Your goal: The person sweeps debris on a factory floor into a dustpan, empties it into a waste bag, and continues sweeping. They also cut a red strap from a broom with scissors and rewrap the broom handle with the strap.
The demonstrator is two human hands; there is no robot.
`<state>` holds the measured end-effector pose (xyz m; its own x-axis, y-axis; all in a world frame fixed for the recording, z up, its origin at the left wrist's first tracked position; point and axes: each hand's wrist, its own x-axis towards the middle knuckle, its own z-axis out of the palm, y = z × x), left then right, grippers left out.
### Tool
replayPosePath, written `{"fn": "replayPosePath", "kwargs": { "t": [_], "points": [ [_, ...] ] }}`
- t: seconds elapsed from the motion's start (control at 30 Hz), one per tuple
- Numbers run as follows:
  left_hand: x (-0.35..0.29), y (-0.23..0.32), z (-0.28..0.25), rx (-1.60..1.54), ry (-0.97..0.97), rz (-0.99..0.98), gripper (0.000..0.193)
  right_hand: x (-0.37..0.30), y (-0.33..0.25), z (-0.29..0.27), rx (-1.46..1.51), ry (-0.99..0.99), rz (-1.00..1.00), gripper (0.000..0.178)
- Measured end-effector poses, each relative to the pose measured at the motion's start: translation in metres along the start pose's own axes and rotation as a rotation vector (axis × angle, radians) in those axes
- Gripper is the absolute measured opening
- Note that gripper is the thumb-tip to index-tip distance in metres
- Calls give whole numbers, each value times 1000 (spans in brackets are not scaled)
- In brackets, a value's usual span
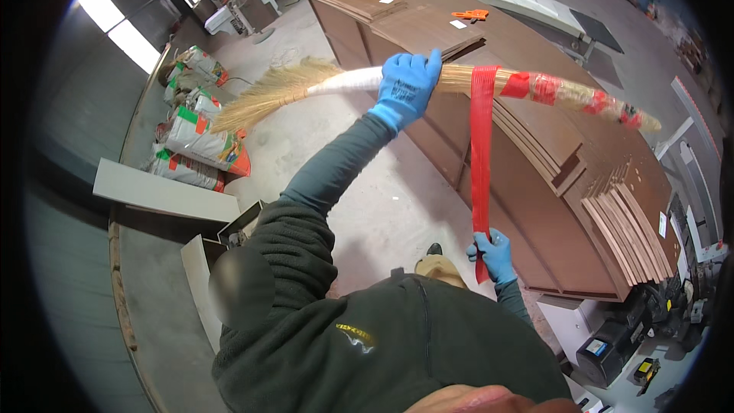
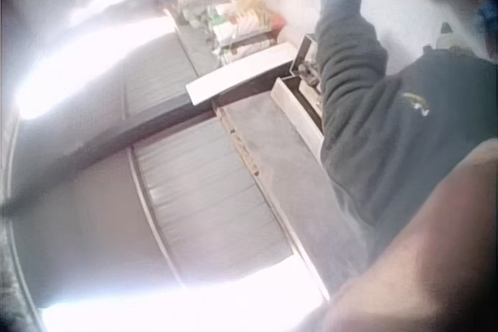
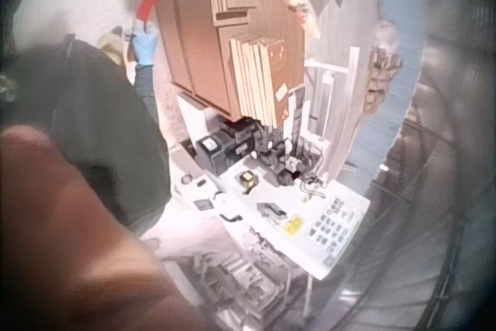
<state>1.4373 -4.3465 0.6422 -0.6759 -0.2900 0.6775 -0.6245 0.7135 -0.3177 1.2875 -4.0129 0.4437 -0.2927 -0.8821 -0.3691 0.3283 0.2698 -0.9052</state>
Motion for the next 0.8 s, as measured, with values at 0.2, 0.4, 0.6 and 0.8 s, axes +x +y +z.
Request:
{"fn": "replayPosePath", "kwargs": {
  "t": [0.2,0.4,0.6,0.8],
  "points": [
    [101,-82,117,52,12,43,63,106,-67,47,-63,-17,9,19],
    [165,-176,252,19,113,181,58,216,-109,111,-4,74,-22,19],
    [208,-269,386,-60,148,235,59,327,-139,189,40,199,-25,19],
    [215,-326,507,-129,18,221,64,416,-157,253,163,104,19,19]
  ]
}}
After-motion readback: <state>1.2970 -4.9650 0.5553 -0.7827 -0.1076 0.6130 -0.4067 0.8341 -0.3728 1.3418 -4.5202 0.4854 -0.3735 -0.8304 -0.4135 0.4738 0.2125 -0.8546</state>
